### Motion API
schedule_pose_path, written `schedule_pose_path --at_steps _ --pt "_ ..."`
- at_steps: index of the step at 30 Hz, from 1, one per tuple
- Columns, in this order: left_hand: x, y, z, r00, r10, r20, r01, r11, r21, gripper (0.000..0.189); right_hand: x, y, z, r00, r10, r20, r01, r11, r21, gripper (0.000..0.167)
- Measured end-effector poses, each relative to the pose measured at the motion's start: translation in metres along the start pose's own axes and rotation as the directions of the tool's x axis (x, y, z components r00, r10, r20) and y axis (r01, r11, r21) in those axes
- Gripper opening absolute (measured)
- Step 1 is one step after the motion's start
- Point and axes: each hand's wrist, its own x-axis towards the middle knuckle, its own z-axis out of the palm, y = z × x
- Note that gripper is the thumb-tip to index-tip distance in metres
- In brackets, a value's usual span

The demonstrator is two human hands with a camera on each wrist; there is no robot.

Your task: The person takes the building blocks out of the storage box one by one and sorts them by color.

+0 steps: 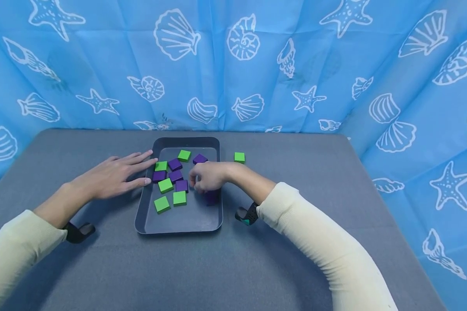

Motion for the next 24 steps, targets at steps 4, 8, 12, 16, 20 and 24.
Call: schedule_pose_path --at_steps 4,8,12,16,20,24 --pt "0.0000 -0.0004 -0.0020 1.000 0.001 0.001 -0.001 1.000 0.003 0.072 -0.0016 0.0008 -0.0007 0.999 0.024 0.047 -0.025 0.999 0.020 0.020" --pt "0.0004 -0.0008 -0.0019 1.000 0.002 0.005 -0.002 1.000 0.003 0.072 -0.0016 0.0000 -0.0014 0.995 0.042 0.093 -0.045 0.999 0.029 0.015" --pt "0.0011 -0.0010 -0.0005 1.000 0.001 0.008 -0.001 1.000 0.004 0.072 -0.0004 -0.0008 -0.0009 0.988 0.046 0.146 -0.051 0.998 0.029 0.011" --pt "0.0014 -0.0014 0.0007 1.000 -0.001 0.004 0.001 1.000 0.007 0.072 0.0002 -0.0020 -0.0002 0.983 0.052 0.175 -0.057 0.998 0.025 0.009" --pt "0.0011 -0.0015 0.0010 1.000 0.000 0.000 0.000 1.000 0.006 0.072 0.0006 -0.0023 0.0003 0.981 0.050 0.189 -0.053 0.999 0.010 0.010" --pt "0.0012 -0.0010 0.0005 1.000 0.001 0.000 -0.001 1.000 0.006 0.072 0.0010 -0.0021 0.0009 0.980 0.041 0.197 -0.040 0.999 -0.013 0.012"
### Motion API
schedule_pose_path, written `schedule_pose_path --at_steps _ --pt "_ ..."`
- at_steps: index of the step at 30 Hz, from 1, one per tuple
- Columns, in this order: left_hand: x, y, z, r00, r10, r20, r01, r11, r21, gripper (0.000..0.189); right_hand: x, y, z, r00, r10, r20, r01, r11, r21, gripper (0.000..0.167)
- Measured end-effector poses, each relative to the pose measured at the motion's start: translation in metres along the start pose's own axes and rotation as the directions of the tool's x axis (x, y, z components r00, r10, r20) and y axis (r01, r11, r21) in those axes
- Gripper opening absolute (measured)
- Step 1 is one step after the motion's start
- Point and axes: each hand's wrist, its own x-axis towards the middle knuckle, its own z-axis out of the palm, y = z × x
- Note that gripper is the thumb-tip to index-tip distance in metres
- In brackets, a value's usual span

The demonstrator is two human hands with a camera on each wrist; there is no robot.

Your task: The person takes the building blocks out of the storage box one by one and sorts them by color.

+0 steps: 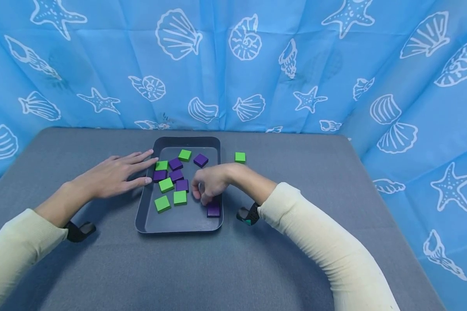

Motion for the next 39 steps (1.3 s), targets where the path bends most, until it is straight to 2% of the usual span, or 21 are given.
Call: schedule_pose_path --at_steps 10,16,22,29,39 --pt "0.000 0.000 0.000 1.000 0.009 -0.005 -0.009 1.000 0.001 0.072 -0.001 -0.004 0.003 0.994 0.001 0.105 0.003 0.999 -0.039 0.019" --pt "0.001 0.000 -0.001 1.000 0.006 0.001 -0.006 1.000 -0.004 0.072 -0.003 -0.003 0.005 0.994 -0.020 0.109 0.028 0.997 -0.077 0.023" --pt "0.001 0.000 -0.002 1.000 -0.001 0.009 0.001 1.000 -0.005 0.072 -0.003 -0.003 0.006 0.993 0.026 0.119 -0.013 0.994 -0.109 0.021" --pt "0.001 -0.001 -0.001 1.000 -0.004 0.007 0.004 1.000 -0.003 0.072 -0.002 -0.006 0.008 0.991 0.028 0.130 -0.015 0.995 -0.100 0.020" --pt "0.001 0.000 0.000 1.000 -0.012 0.003 0.012 1.000 0.003 0.073 -0.001 -0.011 0.009 0.980 -0.014 0.200 0.023 0.999 -0.044 0.022"
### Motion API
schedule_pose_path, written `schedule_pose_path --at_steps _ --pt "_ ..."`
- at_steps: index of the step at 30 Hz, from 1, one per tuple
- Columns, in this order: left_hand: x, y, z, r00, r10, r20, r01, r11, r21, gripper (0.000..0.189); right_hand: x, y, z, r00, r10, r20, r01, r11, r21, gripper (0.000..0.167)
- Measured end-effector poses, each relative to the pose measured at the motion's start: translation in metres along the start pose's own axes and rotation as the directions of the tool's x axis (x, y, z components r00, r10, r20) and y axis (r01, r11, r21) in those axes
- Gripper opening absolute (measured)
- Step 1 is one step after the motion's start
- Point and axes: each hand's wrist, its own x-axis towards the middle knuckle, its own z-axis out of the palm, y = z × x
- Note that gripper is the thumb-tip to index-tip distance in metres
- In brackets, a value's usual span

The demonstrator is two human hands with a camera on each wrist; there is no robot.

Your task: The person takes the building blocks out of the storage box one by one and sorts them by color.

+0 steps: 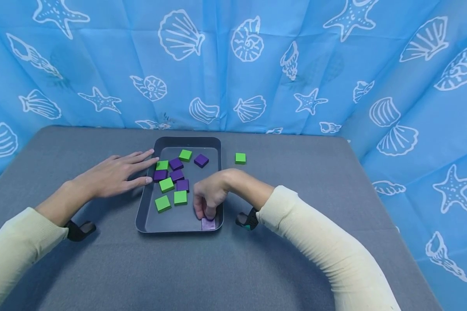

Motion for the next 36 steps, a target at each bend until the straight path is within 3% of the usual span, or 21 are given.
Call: schedule_pose_path --at_steps 8,15,21,28,36 --pt "0.000 0.000 0.000 1.000 0.000 -0.002 0.000 1.000 0.001 0.073 0.005 -0.001 0.000 0.998 -0.051 0.028 0.052 0.999 -0.003 0.020" --pt "-0.001 0.001 0.001 1.000 -0.005 -0.006 0.005 1.000 -0.006 0.072 0.010 -0.011 -0.001 0.999 0.010 0.037 -0.007 0.996 -0.085 0.022" --pt "-0.001 0.000 0.001 1.000 0.008 -0.019 -0.008 1.000 -0.005 0.071 0.008 -0.013 -0.002 0.999 0.035 0.023 -0.032 0.996 -0.089 0.020" --pt "-0.001 -0.001 0.000 1.000 0.008 -0.011 -0.008 1.000 -0.001 0.072 -0.013 -0.003 -0.012 0.991 -0.057 -0.118 0.052 0.998 -0.042 0.011" --pt "-0.001 0.000 0.000 1.000 0.003 -0.003 -0.003 1.000 -0.009 0.073 -0.049 0.022 -0.029 0.939 -0.075 -0.336 0.113 0.989 0.092 0.013"
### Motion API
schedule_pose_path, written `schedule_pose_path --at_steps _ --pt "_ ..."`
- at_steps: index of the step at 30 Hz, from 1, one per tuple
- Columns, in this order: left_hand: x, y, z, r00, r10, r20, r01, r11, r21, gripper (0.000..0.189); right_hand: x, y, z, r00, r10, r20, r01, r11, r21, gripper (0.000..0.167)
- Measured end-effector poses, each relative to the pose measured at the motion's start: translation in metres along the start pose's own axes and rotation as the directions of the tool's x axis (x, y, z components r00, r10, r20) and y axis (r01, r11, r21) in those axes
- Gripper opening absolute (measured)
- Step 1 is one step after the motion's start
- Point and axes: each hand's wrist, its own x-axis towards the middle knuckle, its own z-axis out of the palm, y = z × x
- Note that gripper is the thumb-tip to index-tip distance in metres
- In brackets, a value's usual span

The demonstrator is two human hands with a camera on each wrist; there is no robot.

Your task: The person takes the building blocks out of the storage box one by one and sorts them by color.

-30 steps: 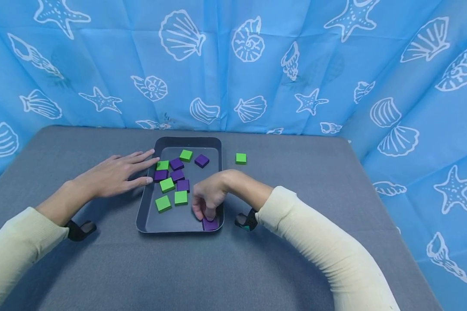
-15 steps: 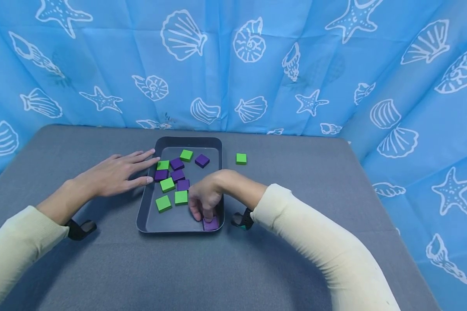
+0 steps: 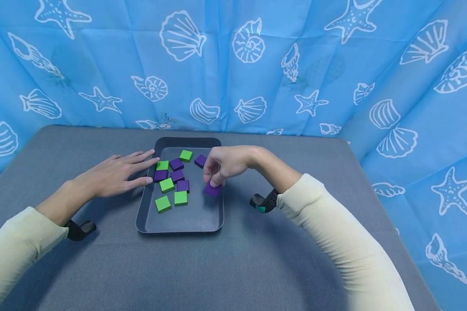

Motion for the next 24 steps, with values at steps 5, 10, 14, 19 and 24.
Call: schedule_pose_path --at_steps 5,10,14,19,24 --pt "0.000 0.000 0.000 1.000 0.003 -0.003 -0.003 1.000 0.001 0.073 -0.017 0.017 -0.008 0.991 -0.014 -0.135 0.019 0.999 0.035 0.016" --pt "0.000 -0.001 0.000 1.000 0.009 -0.007 -0.009 1.000 0.003 0.073 -0.031 0.041 -0.007 0.960 -0.004 -0.281 0.031 0.995 0.093 0.021" --pt "0.000 -0.001 0.001 1.000 0.011 -0.007 -0.011 1.000 0.002 0.072 -0.037 0.064 0.001 0.932 0.033 -0.362 0.022 0.989 0.147 0.022" --pt "0.000 0.000 0.001 1.000 0.009 -0.006 -0.009 1.000 0.002 0.073 -0.042 0.089 0.018 0.923 0.096 -0.373 0.019 0.956 0.294 0.024" --pt "-0.002 0.001 0.000 1.000 0.005 -0.003 -0.005 1.000 0.000 0.072 -0.043 0.102 0.030 0.908 0.161 -0.387 -0.003 0.926 0.378 0.026"
